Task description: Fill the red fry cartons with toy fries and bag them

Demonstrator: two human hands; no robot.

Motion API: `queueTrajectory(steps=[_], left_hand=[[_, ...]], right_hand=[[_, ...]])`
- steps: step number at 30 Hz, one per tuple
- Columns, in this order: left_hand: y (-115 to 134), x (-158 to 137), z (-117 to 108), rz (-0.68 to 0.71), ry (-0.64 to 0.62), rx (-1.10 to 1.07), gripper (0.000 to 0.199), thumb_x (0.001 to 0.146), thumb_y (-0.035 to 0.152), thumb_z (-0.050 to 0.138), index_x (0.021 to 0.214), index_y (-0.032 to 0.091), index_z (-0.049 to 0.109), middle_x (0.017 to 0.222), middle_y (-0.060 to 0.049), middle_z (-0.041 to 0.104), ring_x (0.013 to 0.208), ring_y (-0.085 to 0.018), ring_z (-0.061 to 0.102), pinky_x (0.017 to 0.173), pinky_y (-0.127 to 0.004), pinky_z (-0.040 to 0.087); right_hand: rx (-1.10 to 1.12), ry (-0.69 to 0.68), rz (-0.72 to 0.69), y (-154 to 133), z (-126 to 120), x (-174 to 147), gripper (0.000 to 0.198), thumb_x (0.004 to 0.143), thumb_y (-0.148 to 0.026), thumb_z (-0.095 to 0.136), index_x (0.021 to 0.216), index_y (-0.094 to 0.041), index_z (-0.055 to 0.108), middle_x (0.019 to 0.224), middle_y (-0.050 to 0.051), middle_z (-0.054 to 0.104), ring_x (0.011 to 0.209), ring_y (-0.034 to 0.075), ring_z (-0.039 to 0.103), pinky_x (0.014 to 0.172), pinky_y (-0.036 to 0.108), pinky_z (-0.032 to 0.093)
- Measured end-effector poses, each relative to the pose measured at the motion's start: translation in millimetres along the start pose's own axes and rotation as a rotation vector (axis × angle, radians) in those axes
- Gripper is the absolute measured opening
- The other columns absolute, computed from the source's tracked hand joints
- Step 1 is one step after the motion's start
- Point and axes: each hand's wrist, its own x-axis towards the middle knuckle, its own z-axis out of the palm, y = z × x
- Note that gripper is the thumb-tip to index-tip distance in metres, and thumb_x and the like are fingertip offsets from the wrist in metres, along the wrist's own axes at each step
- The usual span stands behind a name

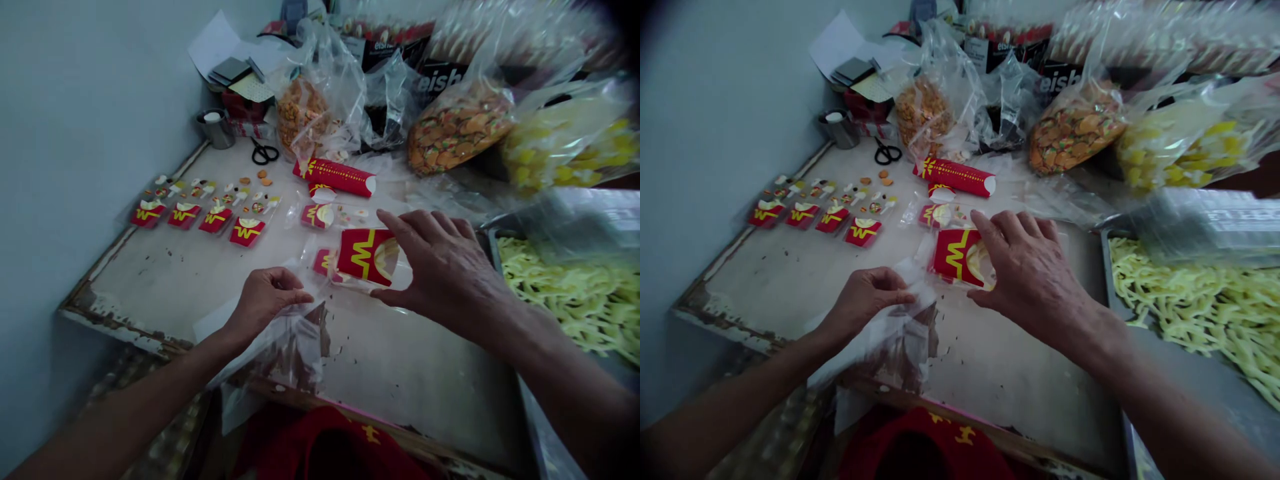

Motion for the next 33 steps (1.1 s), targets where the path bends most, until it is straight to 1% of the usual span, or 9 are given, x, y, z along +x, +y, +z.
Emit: queueTrajectory(steps=[4,9,12,15,20,24,28,30,33], left_hand=[[1.6,-0.9,8.3,0.042,0.037,0.073,0.035,0.052,0.032,0.093,0.074,0.017,0.071,0.061,0.004,0.058,0.057,-0.01,0.05,0.053,-0.023,0.038],[6.9,-10.1,14.7,0.115,-0.015,0.2,0.032,0.057,0.028,0.091,0.08,0.019,0.071,0.06,0.007,0.054,0.057,-0.009,0.047,0.054,-0.022,0.035],[10.1,-12.3,17.5,0.087,-0.081,0.238,0.034,0.056,0.024,0.091,0.081,0.019,0.069,0.059,0.008,0.055,0.058,-0.01,0.049,0.055,-0.022,0.036],[9.6,-8.7,18.2,0.066,-0.132,0.266,0.039,0.054,0.024,0.092,0.085,0.02,0.068,0.06,0.008,0.057,0.057,-0.01,0.051,0.055,-0.023,0.038],[8.3,-1.7,16.5,0.061,-0.173,0.294,0.042,0.054,0.027,0.092,0.088,0.02,0.068,0.061,0.008,0.06,0.058,-0.011,0.053,0.056,-0.023,0.04],[9.7,-0.2,17.8,0.038,-0.186,0.313,0.044,0.052,0.027,0.093,0.088,0.02,0.067,0.061,0.008,0.061,0.059,-0.011,0.054,0.057,-0.023,0.041],[8.0,2.7,18.0,-0.001,-0.21,0.235,0.048,0.048,0.026,0.094,0.087,0.02,0.065,0.06,0.009,0.06,0.057,-0.01,0.053,0.054,-0.022,0.04],[7.0,5.9,15.9,-0.012,-0.243,0.133,0.052,0.046,0.024,0.095,0.088,0.02,0.064,0.061,0.008,0.061,0.057,-0.01,0.054,0.053,-0.021,0.041],[6.2,12.4,11.9,-0.04,-0.273,-0.038,0.052,0.048,0.021,0.093,0.089,0.019,0.062,0.065,0.006,0.065,0.059,-0.011,0.06,0.057,-0.022,0.048]], right_hand=[[-0.049,-0.019,0.031,0.1,3.3,-10.0,0.092,0.082,-0.061,0.068,0.155,-0.019,0.03,0.127,0.017,0.057,0.114,0.038,0.05,0.095,0.052,0.037],[-0.069,-0.054,0.07,-2.0,13.8,-20.6,0.092,0.081,-0.055,0.071,0.155,-0.019,0.03,0.126,0.017,0.057,0.115,0.039,0.05,0.096,0.052,0.037],[-0.05,-0.067,0.064,-6.3,16.5,-22.8,0.093,0.08,-0.051,0.073,0.156,-0.02,0.028,0.127,0.017,0.057,0.114,0.038,0.05,0.096,0.051,0.037],[-0.033,-0.033,0.071,-9.1,14.3,-21.4,0.094,0.081,-0.052,0.072,0.156,-0.019,0.027,0.129,0.017,0.056,0.115,0.038,0.049,0.096,0.05,0.037],[-0.027,0.052,0.1,-10.6,10.4,-15.7,0.09,0.083,-0.05,0.07,0.156,-0.019,0.027,0.13,0.016,0.056,0.116,0.037,0.048,0.097,0.05,0.035],[-0.021,0.04,0.083,-14.8,15.1,-13.2,0.09,0.081,-0.044,0.073,0.155,-0.019,0.029,0.13,0.015,0.056,0.117,0.035,0.048,0.099,0.048,0.034],[-0.006,-0.001,0.028,-19.7,23.7,-14.1,0.091,0.078,-0.039,0.077,0.154,-0.018,0.031,0.131,0.015,0.057,0.118,0.034,0.048,0.1,0.048,0.034],[-0.016,-0.022,0.02,-19.7,28.1,-15.8,0.089,0.078,-0.037,0.078,0.152,-0.017,0.033,0.132,0.015,0.057,0.118,0.033,0.048,0.1,0.047,0.033],[-0.024,-0.065,0.011,-15.7,33.7,-19.0,0.089,0.076,-0.039,0.08,0.15,-0.015,0.037,0.133,0.015,0.057,0.118,0.033,0.049,0.101,0.046,0.033]])
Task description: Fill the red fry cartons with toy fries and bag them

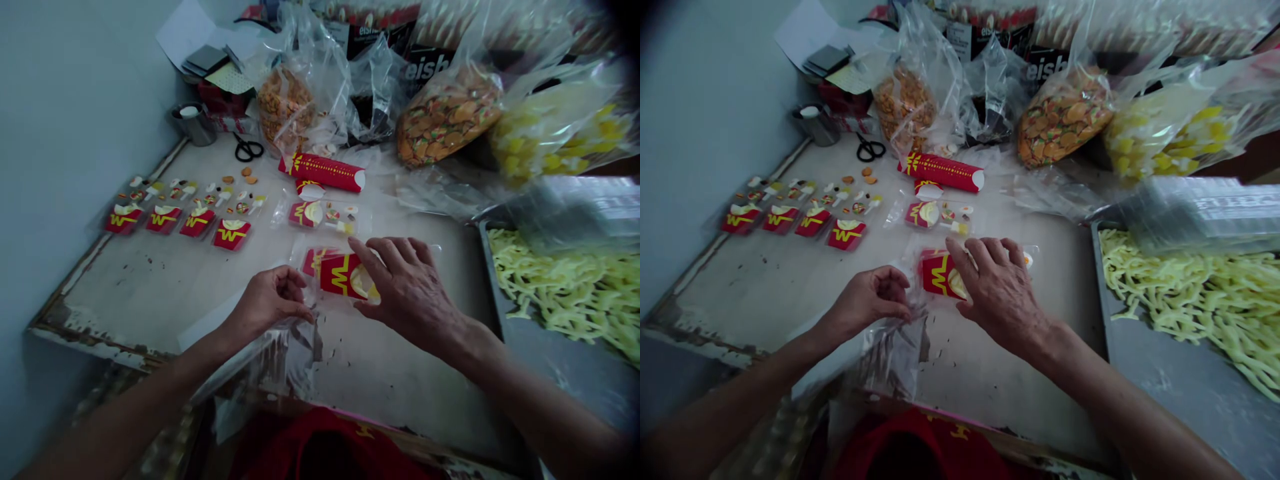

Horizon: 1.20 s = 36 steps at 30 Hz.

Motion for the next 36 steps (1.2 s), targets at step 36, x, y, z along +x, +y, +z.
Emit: queueTrajectory(steps=[36], left_hand=[[-23.8,-64.0,-70.8,0.529,0.316,1.091,0.037,0.088,0.017,0.059,0.124,0.016,0.066,0.121,-0.012,0.07,0.113,-0.026,0.062,0.101,-0.04,0.047]], right_hand=[[0.256,-0.086,0.14,-159.5,65.4,-18.4,0.113,0.069,-0.06,0.082,0.153,-0.006,0.029,0.146,0.029,0.049,0.13,0.042,0.046,0.102,0.054,0.038]])
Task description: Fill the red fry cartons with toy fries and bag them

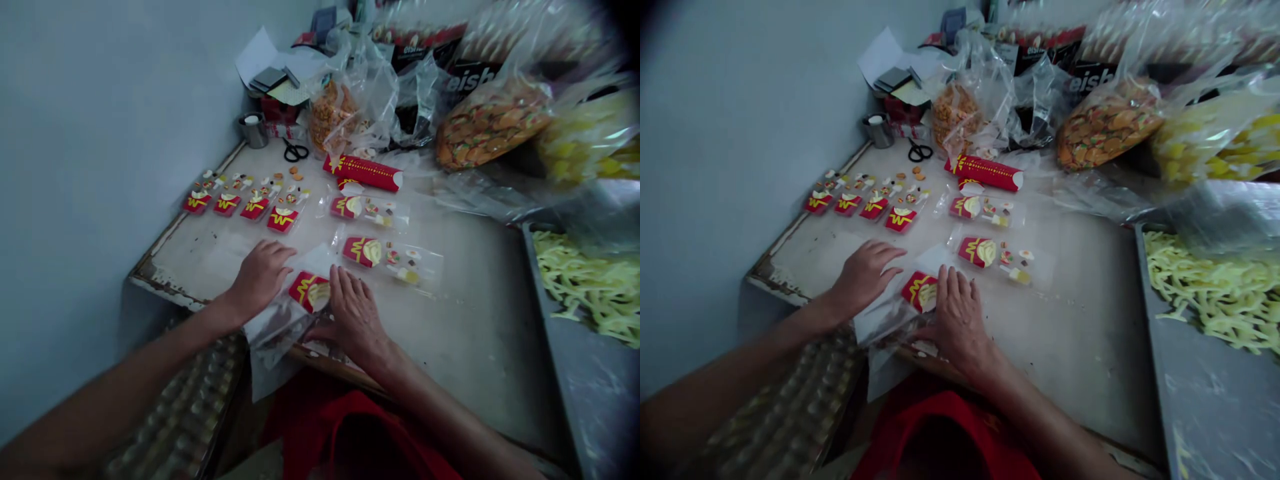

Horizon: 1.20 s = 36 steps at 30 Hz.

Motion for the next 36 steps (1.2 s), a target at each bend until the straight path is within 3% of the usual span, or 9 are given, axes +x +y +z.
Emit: queueTrajectory(steps=[2,5,9,17,23,27,31,33,36], left_hand=[[6.6,-28.5,13.1,-0.039,0.119,0.031,0.036,0.088,0.02,0.06,0.123,0.015,0.065,0.117,-0.013,0.069,0.111,-0.026,0.06,0.102,-0.04,0.047],[20.4,-48.8,38.1,-0.037,0.117,0.026,0.05,0.083,0.023,0.065,0.132,0.013,0.059,0.123,-0.014,0.064,0.115,-0.028,0.056,0.105,-0.04,0.046],[31.4,-37.1,53.7,-0.08,0.004,0.15,0.04,0.085,0.02,0.059,0.124,0.012,0.061,0.116,-0.015,0.064,0.111,-0.029,0.057,0.101,-0.042,0.047],[35.0,0.5,40.8,-0.247,-0.231,0.358,0.02,0.089,0.016,0.053,0.098,0.013,0.07,0.094,-0.015,0.072,0.09,-0.028,0.068,0.076,-0.035,0.047],[56.3,8.0,36.1,-0.402,-0.058,0.337,0.015,0.086,0.025,0.058,0.083,0.019,0.072,0.086,-0.01,0.074,0.078,-0.026,0.068,0.064,-0.032,0.04],[94.8,-9.0,38.3,-0.268,0.02,0.148,0.019,0.086,0.021,0.054,0.073,0.02,0.067,0.08,-0.005,0.073,0.077,-0.019,0.065,0.07,-0.029,0.042],[99.7,-13.1,31.9,-0.433,0.128,-0.089,0.01,0.081,0.026,0.063,0.075,0.022,0.07,0.074,-0.001,0.072,0.07,-0.016,0.063,0.068,-0.027,0.044],[90.3,-8.5,27.9,-0.503,0.112,-0.186,0.007,0.077,0.028,0.068,0.074,0.022,0.07,0.073,0.0,0.072,0.068,-0.016,0.063,0.067,-0.027,0.044],[80.2,-2.5,26.5,-0.476,0.063,-0.304,0.007,0.074,0.027,0.068,0.071,0.021,0.07,0.073,-0.001,0.071,0.069,-0.016,0.063,0.067,-0.027,0.045]], right_hand=[[-0.039,0.027,0.013,9.6,-0.4,-15.8,0.114,0.066,-0.054,0.087,0.153,-0.008,0.029,0.149,0.03,0.046,0.134,0.044,0.043,0.103,0.055,0.038],[-0.076,0.023,0.08,24.7,-5.2,-34.6,0.096,0.071,-0.041,0.084,0.149,-0.014,0.035,0.134,0.023,0.058,0.118,0.041,0.053,0.091,0.052,0.045],[-0.028,-0.002,0.135,29.5,-2.9,-35.6,0.086,0.07,-0.042,0.081,0.142,-0.015,0.044,0.119,0.018,0.062,0.105,0.037,0.055,0.084,0.048,0.048],[0.066,0.038,0.16,28.7,11.6,-29.7,0.086,0.067,-0.042,0.083,0.14,-0.012,0.049,0.119,0.018,0.059,0.108,0.035,0.051,0.089,0.046,0.047],[0.138,0.08,0.13,27.2,5.1,-27.6,0.087,0.065,-0.038,0.082,0.139,-0.008,0.049,0.117,0.022,0.059,0.104,0.036,0.049,0.089,0.05,0.048],[0.231,0.099,0.082,19.8,-11.4,-23.7,0.085,0.067,-0.029,0.078,0.142,-0.004,0.048,0.12,0.024,0.059,0.108,0.037,0.049,0.092,0.052,0.047],[0.681,0.16,0.252,33.3,-15.4,-23.7,0.088,0.066,-0.041,0.083,0.143,-0.015,0.051,0.129,0.02,0.059,0.106,0.033,0.055,0.083,0.047,0.05],[1.112,0.031,0.418,44.6,-11.1,-26.7,0.072,0.073,-0.054,0.077,0.133,-0.018,0.06,0.116,0.015,0.066,0.082,0.022,0.059,0.065,0.034,0.047],[1.65,-0.202,0.531,51.6,-1.3,-30.0,0.047,0.079,-0.058,0.071,0.097,-0.014,0.073,0.083,0.007,0.07,0.051,0.007,0.044,0.048,0.023,0.027]])
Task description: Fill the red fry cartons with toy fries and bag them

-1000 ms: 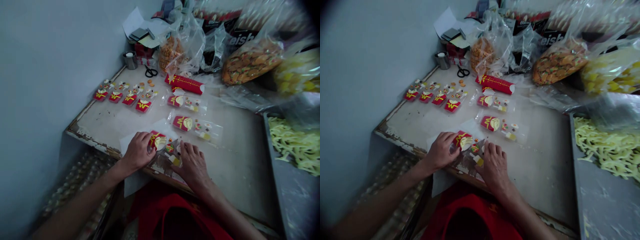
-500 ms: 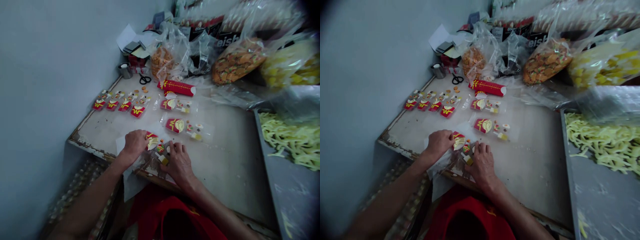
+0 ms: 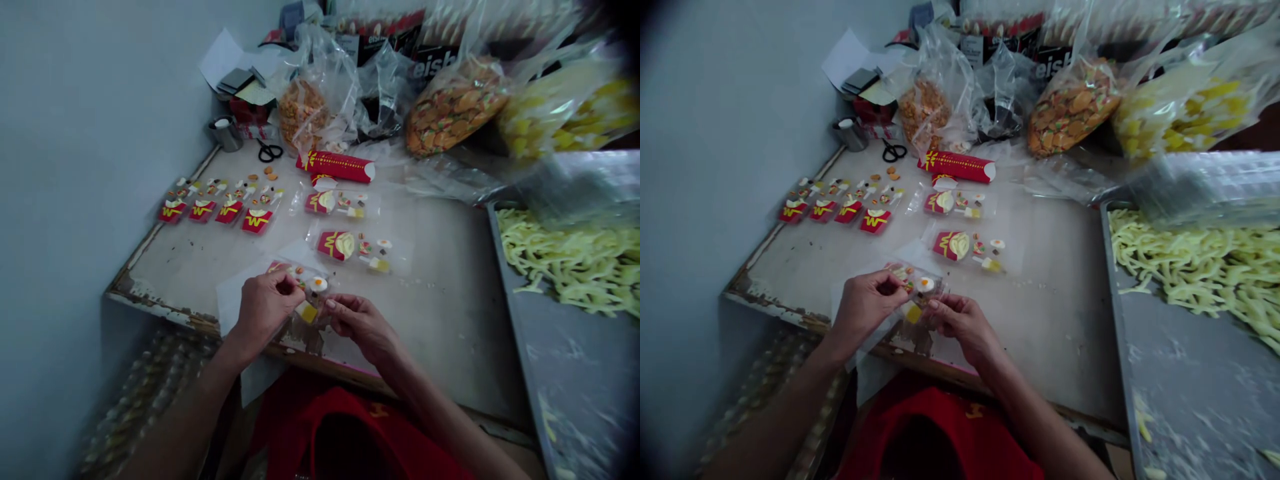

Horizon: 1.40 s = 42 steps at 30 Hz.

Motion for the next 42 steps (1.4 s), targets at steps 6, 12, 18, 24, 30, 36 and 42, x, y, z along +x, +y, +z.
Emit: queueTrajectory(steps=[6,12,18,24,30,36,42], left_hand=[[17.8,-24.4,15.9,0.086,-0.004,-0.029,0.007,0.077,0.02,0.063,0.072,0.023,0.068,0.069,0.001,0.069,0.064,-0.015,0.06,0.065,-0.027,0.045],[26.9,-52.8,22.7,0.286,0.038,-0.189,0.011,0.091,0.026,0.06,0.095,0.028,0.071,0.089,-0.001,0.075,0.076,-0.017,0.069,0.075,-0.029,0.053],[-47.9,19.0,-16.2,0.171,0.269,0.124,0.019,0.088,0.034,0.069,0.101,0.022,0.072,0.102,-0.008,0.074,0.09,-0.022,0.068,0.086,-0.033,0.05],[-76.1,99.7,-1.9,0.177,0.044,0.24,0.058,0.067,0.055,0.085,0.107,0.016,0.069,0.108,-0.011,0.072,0.1,-0.026,0.064,0.083,-0.032,0.046],[-76.7,110.2,2.6,0.106,-0.122,0.289,0.022,0.077,0.044,0.078,0.078,0.022,0.075,0.081,-0.006,0.074,0.079,-0.023,0.065,0.067,-0.031,0.038],[-110.8,86.9,-29.3,0.102,-0.036,0.255,0.018,0.085,0.033,0.067,0.073,0.022,0.075,0.088,-0.005,0.073,0.083,-0.02,0.065,0.07,-0.03,0.038],[-174.8,95.4,-67.1,-0.201,-0.065,-0.409,0.03,0.076,0.047,0.07,0.078,0.02,0.058,0.069,0.001,0.062,0.065,-0.016,0.056,0.063,-0.027,0.039]], right_hand=[[0.188,0.14,0.035,11.9,27.5,10.0,0.042,0.067,-0.054,0.083,0.067,-0.015,0.065,0.052,-0.002,0.058,0.036,0.005,0.038,0.04,0.022,0.017],[0.168,0.044,-0.165,-17.5,17.9,16.5,0.031,0.079,-0.046,0.077,0.074,-0.018,0.064,0.05,-0.005,0.054,0.038,0.005,0.036,0.039,0.021,0.02],[0.038,0.323,-0.344,-99.9,-59.6,63.4,0.036,0.068,-0.038,0.08,0.071,-0.021,0.049,0.063,-0.005,0.058,0.042,0.003,0.024,0.038,0.02,0.016],[-0.228,0.387,-0.119,-132.4,-107.2,123.4,0.027,0.074,-0.035,0.074,0.07,-0.018,0.054,0.06,0.0,0.059,0.043,0.004,0.03,0.043,0.021,0.019],[-1.432,0.758,0.09,-155.8,-114.5,89.3,0.031,0.085,-0.042,0.065,0.07,-0.016,0.073,0.068,0.011,0.069,0.056,0.017,0.053,0.055,0.031,0.032],[-1.516,0.342,-0.545,-164.3,-17.3,118.4,0.024,0.092,-0.037,0.058,0.097,-0.021,0.076,0.082,0.007,0.074,0.069,0.019,0.063,0.063,0.031,0.041],[-1.772,-0.607,-0.952,-151.0,82.8,250.1,0.074,0.07,-0.006,0.068,0.141,-0.02,0.052,0.142,0.012,0.058,0.13,0.03,0.048,0.102,0.044,0.041]])
